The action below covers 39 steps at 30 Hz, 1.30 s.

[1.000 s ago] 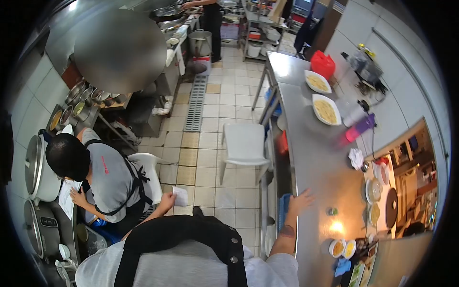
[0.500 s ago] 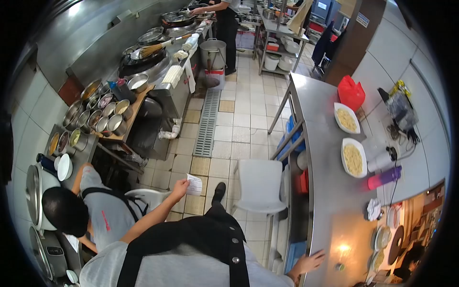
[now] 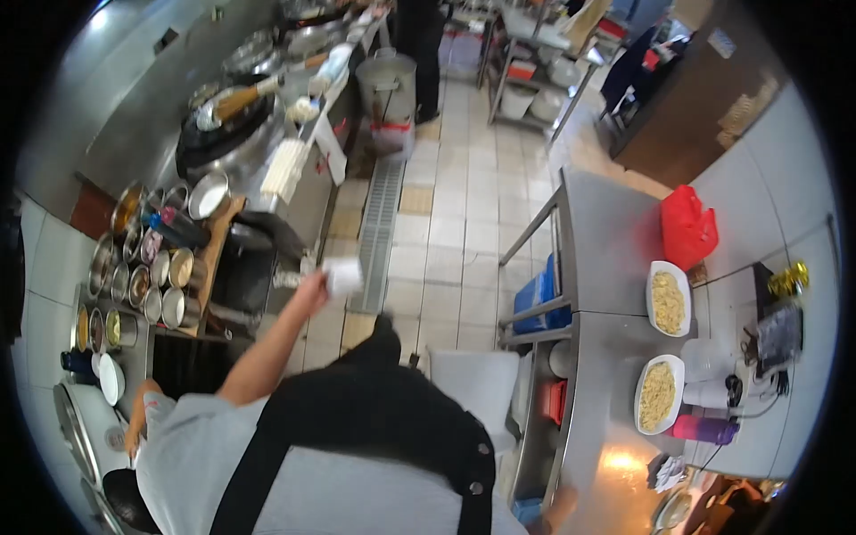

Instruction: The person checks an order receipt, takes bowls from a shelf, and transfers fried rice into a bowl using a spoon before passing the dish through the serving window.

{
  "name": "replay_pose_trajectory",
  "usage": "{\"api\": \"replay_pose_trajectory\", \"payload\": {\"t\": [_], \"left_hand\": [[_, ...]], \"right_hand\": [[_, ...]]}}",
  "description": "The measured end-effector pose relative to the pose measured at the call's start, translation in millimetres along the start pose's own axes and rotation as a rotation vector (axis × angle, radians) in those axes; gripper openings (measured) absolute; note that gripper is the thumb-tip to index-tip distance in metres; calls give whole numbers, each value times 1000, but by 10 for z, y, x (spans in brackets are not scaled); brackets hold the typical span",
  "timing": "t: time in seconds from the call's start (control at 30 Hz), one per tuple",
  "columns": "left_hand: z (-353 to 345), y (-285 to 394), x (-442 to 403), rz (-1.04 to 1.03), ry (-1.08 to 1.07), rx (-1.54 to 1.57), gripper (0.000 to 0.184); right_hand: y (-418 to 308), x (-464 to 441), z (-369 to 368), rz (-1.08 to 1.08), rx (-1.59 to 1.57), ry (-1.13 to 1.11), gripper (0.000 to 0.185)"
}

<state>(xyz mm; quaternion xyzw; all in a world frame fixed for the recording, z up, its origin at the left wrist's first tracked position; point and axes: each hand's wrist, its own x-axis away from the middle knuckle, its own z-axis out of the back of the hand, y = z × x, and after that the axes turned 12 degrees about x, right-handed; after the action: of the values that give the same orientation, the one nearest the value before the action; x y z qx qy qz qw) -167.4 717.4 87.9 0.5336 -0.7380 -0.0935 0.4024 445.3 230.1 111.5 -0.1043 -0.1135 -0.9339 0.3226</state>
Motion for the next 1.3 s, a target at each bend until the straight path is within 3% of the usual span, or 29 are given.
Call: {"api": "replay_pose_trajectory", "payload": {"t": [0.07,0.1,0.17,0.23,0.4,0.57,0.67,0.7,0.8,0.93,1.03,1.1,1.17,1.23,1.3], "left_hand": [[-744,322,-569,21,-137,-53,35],[-1082,450,-850,60,-159,-64,33],[-1648,622,-1437,110,-181,-185,28],[-2066,667,-2018,100,-187,-186,27],[-3054,900,-3305,159,-218,-237,26],[-4022,860,-4414,182,-308,-400,30],[-4573,669,-5097,216,-308,-431,26],[-4780,581,-5292,215,-321,-409,27],[-5405,316,-5903,220,-334,-446,28],[-6103,-206,-6844,233,-385,-455,30],[-6841,-498,-7086,266,-410,-573,30],[-7386,-618,-7167,319,-428,-636,29],[-7769,-800,-7321,330,-475,-662,28],[-8083,-981,-7450,346,-481,-613,28],[-8348,-1193,-7727,363,-505,-633,27]], "right_hand": [[-101,-644,30,9,-66,-192,42],[-695,-1204,138,-162,30,-281,45],[-2317,-1185,1335,-6,72,-100,52],[-3094,-1467,1532,118,-215,47,49],[-4462,-2086,1856,228,-286,-269,41],[-4938,-2744,2088,68,-369,-233,43],[-5043,-3210,2408,-48,-422,-92,41],[-5074,-3403,2489,-49,-381,21,33],[-5146,-4167,2711,-162,-533,-189,26],[-5461,-5325,3287,-122,-613,-307,25],[-5746,-6411,3531,29,-565,-195,24],[-6038,-7198,3643,129,-744,-94,25],[-6396,-7985,3788,398,-770,174,24],[-6850,-8720,4011,494,-1104,44,26],[-7235,-9107,4684,358,-1470,-310,24]]}}
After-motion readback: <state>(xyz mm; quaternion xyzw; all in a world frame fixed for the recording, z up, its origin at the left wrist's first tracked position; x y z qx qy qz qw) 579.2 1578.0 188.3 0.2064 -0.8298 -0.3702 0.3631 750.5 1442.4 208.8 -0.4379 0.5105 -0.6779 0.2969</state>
